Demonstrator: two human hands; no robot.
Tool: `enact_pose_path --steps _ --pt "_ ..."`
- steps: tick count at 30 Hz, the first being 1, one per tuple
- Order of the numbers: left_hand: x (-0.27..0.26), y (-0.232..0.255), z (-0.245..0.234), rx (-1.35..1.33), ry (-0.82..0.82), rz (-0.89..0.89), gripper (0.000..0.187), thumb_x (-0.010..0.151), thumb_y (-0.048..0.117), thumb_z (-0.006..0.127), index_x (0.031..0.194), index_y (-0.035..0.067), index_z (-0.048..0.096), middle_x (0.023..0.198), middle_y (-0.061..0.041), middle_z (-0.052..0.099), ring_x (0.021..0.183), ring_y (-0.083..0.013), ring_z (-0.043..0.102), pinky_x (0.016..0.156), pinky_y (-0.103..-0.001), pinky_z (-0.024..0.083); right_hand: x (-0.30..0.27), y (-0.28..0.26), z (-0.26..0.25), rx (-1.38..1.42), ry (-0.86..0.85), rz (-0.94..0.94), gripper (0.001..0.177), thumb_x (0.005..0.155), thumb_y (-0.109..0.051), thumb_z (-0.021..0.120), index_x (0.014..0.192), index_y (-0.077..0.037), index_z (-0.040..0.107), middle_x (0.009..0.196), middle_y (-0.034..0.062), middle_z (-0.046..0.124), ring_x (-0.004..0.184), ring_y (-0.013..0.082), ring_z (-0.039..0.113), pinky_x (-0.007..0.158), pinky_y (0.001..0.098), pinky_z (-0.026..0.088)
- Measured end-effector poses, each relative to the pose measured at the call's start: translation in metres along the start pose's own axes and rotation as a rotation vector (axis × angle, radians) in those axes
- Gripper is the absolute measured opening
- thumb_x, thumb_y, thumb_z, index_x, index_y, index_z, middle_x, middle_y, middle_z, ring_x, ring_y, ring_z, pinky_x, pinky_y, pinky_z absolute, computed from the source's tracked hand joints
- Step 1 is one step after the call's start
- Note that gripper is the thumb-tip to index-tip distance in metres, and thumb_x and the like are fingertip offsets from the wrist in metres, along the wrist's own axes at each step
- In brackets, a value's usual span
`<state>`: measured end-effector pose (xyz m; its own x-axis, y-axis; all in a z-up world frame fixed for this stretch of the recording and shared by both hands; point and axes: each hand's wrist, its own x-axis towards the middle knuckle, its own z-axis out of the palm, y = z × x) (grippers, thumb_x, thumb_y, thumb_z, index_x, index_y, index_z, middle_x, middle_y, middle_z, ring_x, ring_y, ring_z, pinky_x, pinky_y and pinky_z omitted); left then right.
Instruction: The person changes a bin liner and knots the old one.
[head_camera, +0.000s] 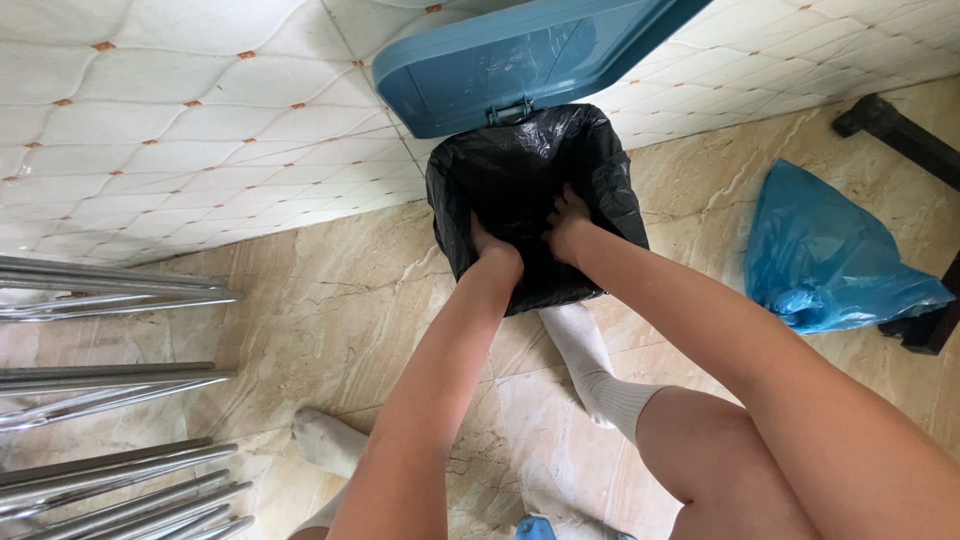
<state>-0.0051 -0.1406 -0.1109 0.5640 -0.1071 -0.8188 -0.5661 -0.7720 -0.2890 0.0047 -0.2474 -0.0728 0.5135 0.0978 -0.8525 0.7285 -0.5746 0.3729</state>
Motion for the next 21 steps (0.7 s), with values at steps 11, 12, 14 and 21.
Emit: enact_pose_path --steps 11,12,14,21 --pt "-0.106 -0.03 -0.024 -0.151 0.703 0.044 0.049 0.088 0.027 0.072 0.133 0.009 0.065 0.136 -0.012 0.062 0.132 -0.0324 0.052 0.115 -0.055 0.029 -0.046 0.017 0.004 0.156 0.394 -0.031 0.047 0.095 -0.029 0.063 0.139 -0.014 0.059 0.15 0.0117 0.048 0.142 0.0343 0.039 0.123 0.0619 0.012" --pt "-0.126 -0.033 -0.024 -0.229 0.869 0.019 0.043 0.086 0.022 0.072 0.126 0.008 0.068 0.13 -0.013 0.064 0.13 -0.0324 0.052 0.117 -0.054 0.028 -0.055 0.02 0.007 0.228 0.573 -0.02 0.039 0.094 -0.026 0.063 0.13 -0.011 0.066 0.139 0.0114 0.057 0.135 0.0323 0.049 0.123 0.061 0.018" --pt "-0.167 -0.045 -0.027 -0.29 0.98 -0.025 0.046 0.082 0.017 0.073 0.126 0.008 0.065 0.136 -0.014 0.058 0.138 -0.0332 0.046 0.12 -0.057 0.025 -0.081 0.029 0.007 0.312 0.76 -0.023 0.033 0.095 -0.024 0.063 0.124 -0.01 0.068 0.13 0.0107 0.061 0.129 0.0311 0.054 0.122 0.0565 0.025" --pt "-0.185 -0.057 0.015 -1.617 1.275 0.147 0.109 0.068 -0.018 0.053 0.162 0.015 0.01 0.171 -0.02 0.011 0.153 -0.0391 0.024 0.112 -0.038 0.043 -0.163 0.041 -0.005 0.697 1.513 0.12 0.045 0.086 -0.007 0.072 0.13 -0.006 0.061 0.129 0.017 0.058 0.124 0.0355 0.054 0.115 0.0463 0.038"
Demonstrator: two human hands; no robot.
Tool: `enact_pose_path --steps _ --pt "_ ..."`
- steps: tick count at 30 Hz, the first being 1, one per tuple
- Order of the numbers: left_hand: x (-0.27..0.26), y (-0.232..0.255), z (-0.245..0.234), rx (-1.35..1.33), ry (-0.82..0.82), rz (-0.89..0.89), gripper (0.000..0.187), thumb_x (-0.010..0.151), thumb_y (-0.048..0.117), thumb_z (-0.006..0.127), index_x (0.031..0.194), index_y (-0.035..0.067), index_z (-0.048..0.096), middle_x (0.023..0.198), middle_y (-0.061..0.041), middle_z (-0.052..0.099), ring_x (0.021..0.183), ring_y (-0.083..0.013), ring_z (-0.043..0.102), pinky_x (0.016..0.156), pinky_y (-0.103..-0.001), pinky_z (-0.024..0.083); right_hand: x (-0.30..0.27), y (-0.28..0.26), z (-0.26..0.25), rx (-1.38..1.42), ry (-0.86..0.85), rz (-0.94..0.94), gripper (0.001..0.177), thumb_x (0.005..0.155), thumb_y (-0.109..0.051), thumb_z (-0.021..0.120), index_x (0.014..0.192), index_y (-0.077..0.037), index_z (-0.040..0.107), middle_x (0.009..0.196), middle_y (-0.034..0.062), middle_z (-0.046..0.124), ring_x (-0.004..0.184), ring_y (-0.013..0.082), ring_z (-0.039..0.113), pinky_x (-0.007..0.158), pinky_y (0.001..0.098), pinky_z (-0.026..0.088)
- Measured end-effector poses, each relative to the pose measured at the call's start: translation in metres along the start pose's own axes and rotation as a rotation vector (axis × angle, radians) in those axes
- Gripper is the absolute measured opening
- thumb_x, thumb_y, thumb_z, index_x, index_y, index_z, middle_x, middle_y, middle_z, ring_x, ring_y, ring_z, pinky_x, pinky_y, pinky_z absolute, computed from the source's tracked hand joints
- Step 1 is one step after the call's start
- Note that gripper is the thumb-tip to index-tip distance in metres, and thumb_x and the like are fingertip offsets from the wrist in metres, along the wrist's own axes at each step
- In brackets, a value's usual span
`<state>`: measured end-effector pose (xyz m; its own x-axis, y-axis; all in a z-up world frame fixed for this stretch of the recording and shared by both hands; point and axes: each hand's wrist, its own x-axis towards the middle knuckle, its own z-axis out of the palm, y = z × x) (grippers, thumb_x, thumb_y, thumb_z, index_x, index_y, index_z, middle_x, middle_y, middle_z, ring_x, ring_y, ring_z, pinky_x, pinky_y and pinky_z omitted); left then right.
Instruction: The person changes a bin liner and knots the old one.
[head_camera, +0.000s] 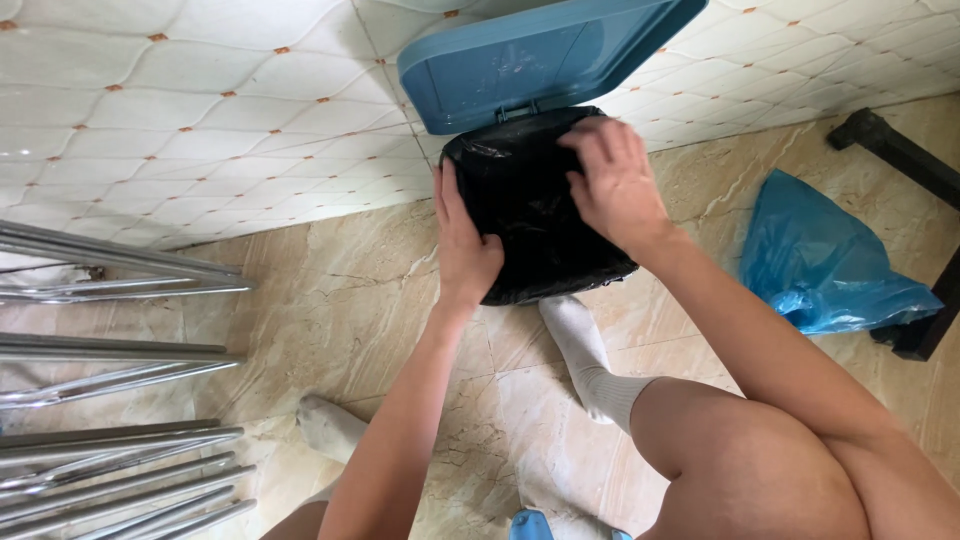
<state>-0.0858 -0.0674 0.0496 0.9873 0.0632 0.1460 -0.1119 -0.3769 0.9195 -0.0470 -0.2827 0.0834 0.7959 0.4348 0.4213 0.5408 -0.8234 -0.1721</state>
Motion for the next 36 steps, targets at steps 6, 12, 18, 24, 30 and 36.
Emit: enact_pose_path --steps 6,12,18,24,30,36 --pt "0.0 -0.008 -0.011 -0.727 -0.164 -0.146 0.112 0.068 -0.016 0.043 0.166 0.02 0.004 0.172 -0.014 0.013 0.156 -0.0319 0.025 0.117 -0.042 0.036 -0.025 0.041 0.037 0.585 0.046 0.357 0.065 0.103 -0.007 0.058 0.16 -0.005 0.027 0.16 0.0215 0.036 0.148 0.0339 0.037 0.123 0.0392 0.031" --pt "0.0 -0.053 0.009 -0.918 -0.177 -0.26 0.07 0.108 0.05 0.032 0.168 0.022 0.01 0.175 -0.006 0.014 0.157 -0.0216 0.019 0.125 -0.035 0.025 -0.018 0.044 0.032 1.182 -0.057 0.63 0.066 0.107 -0.033 0.047 0.164 -0.011 0.022 0.161 0.0109 0.041 0.148 0.0217 0.036 0.122 0.0308 0.027" --pt "-0.002 -0.051 0.016 -1.127 -0.185 -0.241 0.085 0.1 0.068 0.038 0.167 0.021 0.014 0.17 -0.007 0.024 0.154 -0.0241 0.029 0.126 -0.038 0.029 -0.03 0.058 0.055 1.718 -0.039 0.887 0.07 0.106 -0.054 0.044 0.154 -0.004 0.046 0.143 0.0081 0.058 0.124 0.0171 0.058 0.108 0.0314 0.047" --pt "-0.014 -0.084 0.031 -0.552 -0.018 0.22 0.073 0.11 0.048 0.055 0.163 0.006 0.027 0.166 -0.012 0.033 0.152 -0.0236 0.034 0.127 -0.036 0.028 -0.041 0.067 0.069 1.47 -0.048 1.013 0.071 0.103 -0.059 0.038 0.146 -0.006 0.055 0.132 0.0077 0.068 0.113 0.0159 0.067 0.098 0.0296 0.053" --pt "-0.028 -0.079 0.011 -0.727 0.249 -0.352 0.045 0.107 0.029 0.048 0.14 0.001 0.058 0.129 -0.014 0.066 0.109 -0.0248 0.062 0.094 -0.037 0.049 -0.053 0.075 0.052 1.281 -0.002 1.022 0.06 0.104 -0.049 0.042 0.143 -0.007 0.058 0.135 0.0061 0.066 0.123 0.0172 0.06 0.1 0.0285 0.049" --pt "-0.045 0.012 -0.009 -0.333 0.119 -0.264 0.057 0.096 0.023 0.063 0.147 0.004 0.045 0.138 -0.014 0.062 0.118 -0.0243 0.063 0.103 -0.036 0.049 -0.054 0.019 -0.002 0.899 -0.061 0.816 0.069 0.092 -0.032 0.063 0.153 -0.009 0.041 0.136 0.0131 0.063 0.126 0.0268 0.061 0.101 0.0365 0.048"
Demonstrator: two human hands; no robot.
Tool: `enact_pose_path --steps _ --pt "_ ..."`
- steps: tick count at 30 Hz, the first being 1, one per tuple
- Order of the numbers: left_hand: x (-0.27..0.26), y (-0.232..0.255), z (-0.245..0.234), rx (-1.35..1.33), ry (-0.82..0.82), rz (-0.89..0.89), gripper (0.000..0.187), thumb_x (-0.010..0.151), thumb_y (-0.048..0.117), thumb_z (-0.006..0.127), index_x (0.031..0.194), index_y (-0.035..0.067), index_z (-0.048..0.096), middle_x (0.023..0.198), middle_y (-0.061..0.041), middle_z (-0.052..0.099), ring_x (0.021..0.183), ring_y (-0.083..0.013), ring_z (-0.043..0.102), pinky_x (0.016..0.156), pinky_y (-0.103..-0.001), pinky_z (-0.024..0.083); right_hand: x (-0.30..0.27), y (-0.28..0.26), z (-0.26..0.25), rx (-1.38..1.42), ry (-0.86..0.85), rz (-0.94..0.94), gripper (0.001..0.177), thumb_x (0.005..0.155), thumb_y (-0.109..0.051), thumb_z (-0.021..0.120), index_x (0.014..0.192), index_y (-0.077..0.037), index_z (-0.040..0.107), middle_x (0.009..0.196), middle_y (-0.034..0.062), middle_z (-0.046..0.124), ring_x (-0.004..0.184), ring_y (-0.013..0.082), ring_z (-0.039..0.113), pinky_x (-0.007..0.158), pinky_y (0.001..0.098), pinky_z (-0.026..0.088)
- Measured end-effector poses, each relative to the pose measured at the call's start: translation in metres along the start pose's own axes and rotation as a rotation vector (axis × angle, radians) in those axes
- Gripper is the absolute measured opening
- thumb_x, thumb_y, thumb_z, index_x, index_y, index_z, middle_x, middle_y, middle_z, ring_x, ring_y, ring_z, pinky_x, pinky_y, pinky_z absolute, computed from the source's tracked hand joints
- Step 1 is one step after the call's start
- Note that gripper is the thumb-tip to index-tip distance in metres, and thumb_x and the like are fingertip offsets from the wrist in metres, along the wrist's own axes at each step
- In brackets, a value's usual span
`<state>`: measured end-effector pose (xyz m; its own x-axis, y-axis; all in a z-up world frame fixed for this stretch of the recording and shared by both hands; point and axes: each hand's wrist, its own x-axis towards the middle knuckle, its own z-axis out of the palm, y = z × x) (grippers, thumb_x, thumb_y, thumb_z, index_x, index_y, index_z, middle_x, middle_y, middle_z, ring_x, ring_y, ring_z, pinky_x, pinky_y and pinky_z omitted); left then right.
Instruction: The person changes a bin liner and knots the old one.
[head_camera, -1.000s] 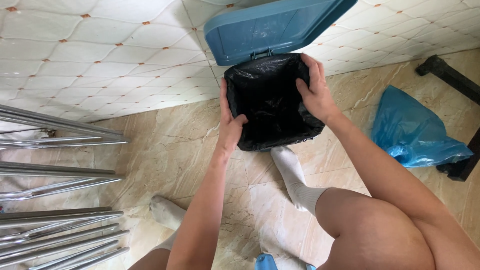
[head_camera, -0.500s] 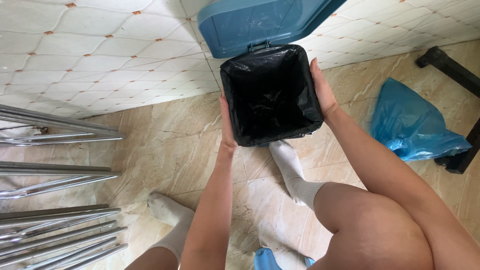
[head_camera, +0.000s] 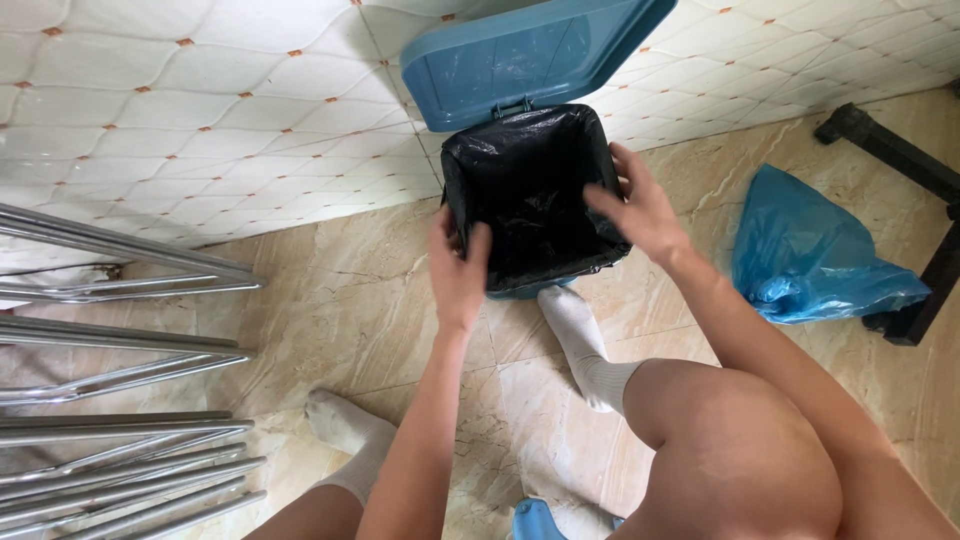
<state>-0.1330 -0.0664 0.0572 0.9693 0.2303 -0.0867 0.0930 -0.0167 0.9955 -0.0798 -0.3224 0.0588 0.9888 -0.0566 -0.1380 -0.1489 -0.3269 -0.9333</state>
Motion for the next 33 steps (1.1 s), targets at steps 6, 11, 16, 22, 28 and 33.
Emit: enact_pose_path --steps 6,11,16,22,28,33 --pt "-0.009 -0.028 0.003 0.189 -0.09 0.065 0.093 0.076 0.003 0.056 0.163 0.007 0.025 0.159 -0.02 0.038 0.147 -0.0341 0.039 0.12 -0.04 0.033 0.004 0.032 0.0 -0.548 -0.083 -0.05 0.101 0.076 -0.011 0.075 0.163 -0.007 0.023 0.134 0.0295 0.059 0.126 0.0414 0.057 0.109 0.0447 0.045" --pt "0.016 -0.004 -0.01 0.071 -0.069 -0.001 0.082 0.099 0.031 0.063 0.16 0.001 0.017 0.161 -0.023 0.033 0.15 -0.0329 0.037 0.122 -0.039 0.031 0.022 0.004 -0.023 -0.414 -0.058 -0.097 0.076 0.091 -0.036 0.067 0.153 -0.004 0.039 0.14 0.0247 0.056 0.126 0.0335 0.059 0.106 0.0408 0.047" --pt "0.048 0.078 -0.035 -0.113 -0.095 0.087 0.081 0.101 0.054 0.044 0.161 0.003 0.026 0.167 -0.018 0.031 0.153 -0.0299 0.033 0.122 -0.044 0.027 0.031 -0.082 -0.055 -0.022 0.044 -0.198 0.072 0.104 -0.056 0.04 0.154 -0.004 0.04 0.147 0.0194 0.054 0.135 0.0285 0.056 0.108 0.0388 0.048" --pt "0.073 0.119 -0.043 -0.249 -0.282 0.04 0.088 0.099 0.064 0.038 0.162 0.005 0.02 0.169 -0.015 0.024 0.155 -0.0301 0.027 0.121 -0.048 0.027 0.032 -0.133 -0.062 0.211 -0.049 -0.263 0.079 0.104 -0.061 0.039 0.158 -0.004 0.031 0.156 0.0202 0.044 0.144 0.0348 0.049 0.114 0.0435 0.047" --pt "0.066 0.112 -0.043 -0.32 -0.341 -0.051 0.092 0.098 0.064 0.041 0.16 0.001 0.018 0.168 -0.018 0.022 0.155 -0.0294 0.024 0.122 -0.046 0.03 0.006 -0.143 -0.063 0.063 -0.122 -0.235 0.087 0.099 -0.069 0.038 0.158 -0.005 0.033 0.159 0.0187 0.042 0.145 0.0333 0.044 0.111 0.043 0.047" --pt "0.057 0.089 -0.034 -0.358 -0.282 -0.093 0.09 0.097 0.062 0.044 0.159 0.0 0.024 0.167 -0.016 0.027 0.154 -0.0284 0.028 0.12 -0.045 0.029 -0.013 -0.135 -0.068 -0.003 -0.164 -0.139 0.091 0.097 -0.07 0.038 0.155 0.001 0.033 0.16 0.0191 0.038 0.145 0.0317 0.045 0.11 0.0416 0.047"
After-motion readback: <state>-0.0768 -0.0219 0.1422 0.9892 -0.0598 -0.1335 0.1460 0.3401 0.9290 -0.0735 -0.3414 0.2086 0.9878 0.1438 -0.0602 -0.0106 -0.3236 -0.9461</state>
